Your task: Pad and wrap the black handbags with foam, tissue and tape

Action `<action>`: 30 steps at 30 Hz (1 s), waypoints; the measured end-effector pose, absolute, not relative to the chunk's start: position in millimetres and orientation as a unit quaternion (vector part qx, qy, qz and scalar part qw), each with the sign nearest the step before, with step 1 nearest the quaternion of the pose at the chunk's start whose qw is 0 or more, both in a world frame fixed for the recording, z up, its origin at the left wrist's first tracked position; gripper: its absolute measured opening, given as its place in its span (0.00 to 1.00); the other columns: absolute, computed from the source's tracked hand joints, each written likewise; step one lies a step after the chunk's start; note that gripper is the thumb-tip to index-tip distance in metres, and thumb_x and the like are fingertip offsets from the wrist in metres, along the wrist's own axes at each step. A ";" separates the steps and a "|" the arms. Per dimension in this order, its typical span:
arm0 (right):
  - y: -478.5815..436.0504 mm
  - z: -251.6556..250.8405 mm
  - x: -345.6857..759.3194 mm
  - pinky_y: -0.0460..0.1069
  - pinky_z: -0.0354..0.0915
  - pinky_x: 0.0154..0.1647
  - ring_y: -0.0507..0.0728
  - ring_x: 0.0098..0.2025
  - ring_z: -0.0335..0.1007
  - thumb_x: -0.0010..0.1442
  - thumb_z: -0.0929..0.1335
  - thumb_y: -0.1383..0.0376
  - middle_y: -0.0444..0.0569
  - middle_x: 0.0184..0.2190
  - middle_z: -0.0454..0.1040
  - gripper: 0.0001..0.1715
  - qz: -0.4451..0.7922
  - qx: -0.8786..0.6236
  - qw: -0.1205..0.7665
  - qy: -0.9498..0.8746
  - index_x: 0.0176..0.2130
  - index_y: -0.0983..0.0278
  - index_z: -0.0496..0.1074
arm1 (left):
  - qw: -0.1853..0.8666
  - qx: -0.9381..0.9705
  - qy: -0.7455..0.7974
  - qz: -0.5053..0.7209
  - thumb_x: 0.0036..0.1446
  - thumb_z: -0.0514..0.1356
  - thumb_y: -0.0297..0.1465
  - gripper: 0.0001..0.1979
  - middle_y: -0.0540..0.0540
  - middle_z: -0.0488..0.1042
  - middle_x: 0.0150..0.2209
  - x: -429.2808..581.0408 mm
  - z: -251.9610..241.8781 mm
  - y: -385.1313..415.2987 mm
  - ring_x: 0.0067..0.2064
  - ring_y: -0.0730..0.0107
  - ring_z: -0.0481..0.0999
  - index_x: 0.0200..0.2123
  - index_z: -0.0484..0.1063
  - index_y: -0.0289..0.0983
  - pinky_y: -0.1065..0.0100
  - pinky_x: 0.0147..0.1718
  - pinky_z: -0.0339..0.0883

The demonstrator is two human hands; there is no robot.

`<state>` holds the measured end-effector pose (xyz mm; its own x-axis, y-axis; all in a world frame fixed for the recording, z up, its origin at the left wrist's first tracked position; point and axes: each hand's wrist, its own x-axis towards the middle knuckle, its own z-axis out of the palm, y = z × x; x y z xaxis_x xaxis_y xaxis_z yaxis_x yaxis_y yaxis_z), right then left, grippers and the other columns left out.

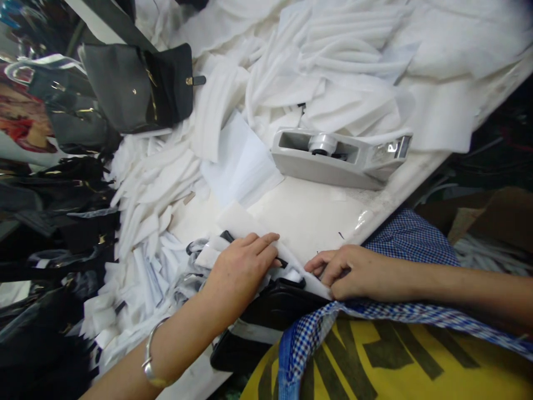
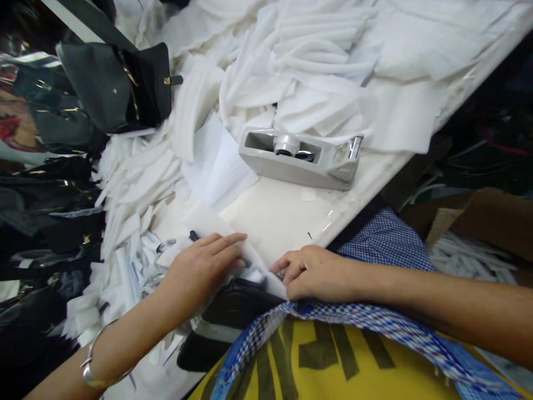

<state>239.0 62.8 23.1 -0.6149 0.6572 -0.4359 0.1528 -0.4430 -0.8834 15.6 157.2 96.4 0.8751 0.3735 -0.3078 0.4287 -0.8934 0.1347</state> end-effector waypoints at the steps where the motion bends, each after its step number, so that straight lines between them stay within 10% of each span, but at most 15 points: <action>1: 62.5 21.4 237.8 0.52 0.65 0.54 0.60 0.51 0.71 0.46 0.68 0.73 0.47 0.50 0.75 0.09 0.732 -0.419 0.166 -0.510 0.23 0.62 0.77 | 0.106 0.964 0.206 -0.134 0.61 0.62 0.30 0.04 0.43 0.78 0.50 15.4 95.4 158.9 0.42 0.60 0.75 0.37 0.73 0.35 0.60 0.42 0.73; 14: 72.7 13.0 220.1 0.46 0.54 0.28 0.52 0.26 0.65 0.58 0.69 0.60 0.45 0.25 0.74 0.09 0.593 -0.499 0.124 -0.620 0.35 0.62 0.78 | 0.163 0.958 0.214 -0.100 0.65 0.58 0.29 0.05 0.46 0.77 0.46 13.2 88.7 162.8 0.42 0.64 0.73 0.38 0.73 0.35 0.63 0.44 0.72; 24: 83.2 12.4 227.8 0.45 0.39 0.19 0.47 0.18 0.39 0.53 0.69 0.62 0.34 0.14 0.50 0.14 0.903 -0.381 0.080 -0.183 0.24 0.62 0.59 | 0.107 0.957 0.224 -0.149 0.65 0.57 0.30 0.06 0.41 0.75 0.54 11.1 85.9 162.3 0.44 0.60 0.75 0.40 0.73 0.34 0.58 0.44 0.70; 30: 83.7 18.0 240.9 0.46 0.45 0.23 0.48 0.22 0.49 0.53 0.68 0.68 0.38 0.19 0.56 0.12 0.750 -0.396 0.074 -0.525 0.24 0.62 0.59 | 0.124 0.955 0.204 -0.177 0.66 0.56 0.33 0.08 0.44 0.78 0.47 16.6 80.6 166.0 0.42 0.59 0.74 0.39 0.72 0.35 0.58 0.40 0.69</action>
<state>240.9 83.7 18.0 -0.6757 0.5267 -0.5158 0.3051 -0.4373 -0.8460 16.6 166.0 80.6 0.8537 0.3459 -0.3893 0.4342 -0.8856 0.1652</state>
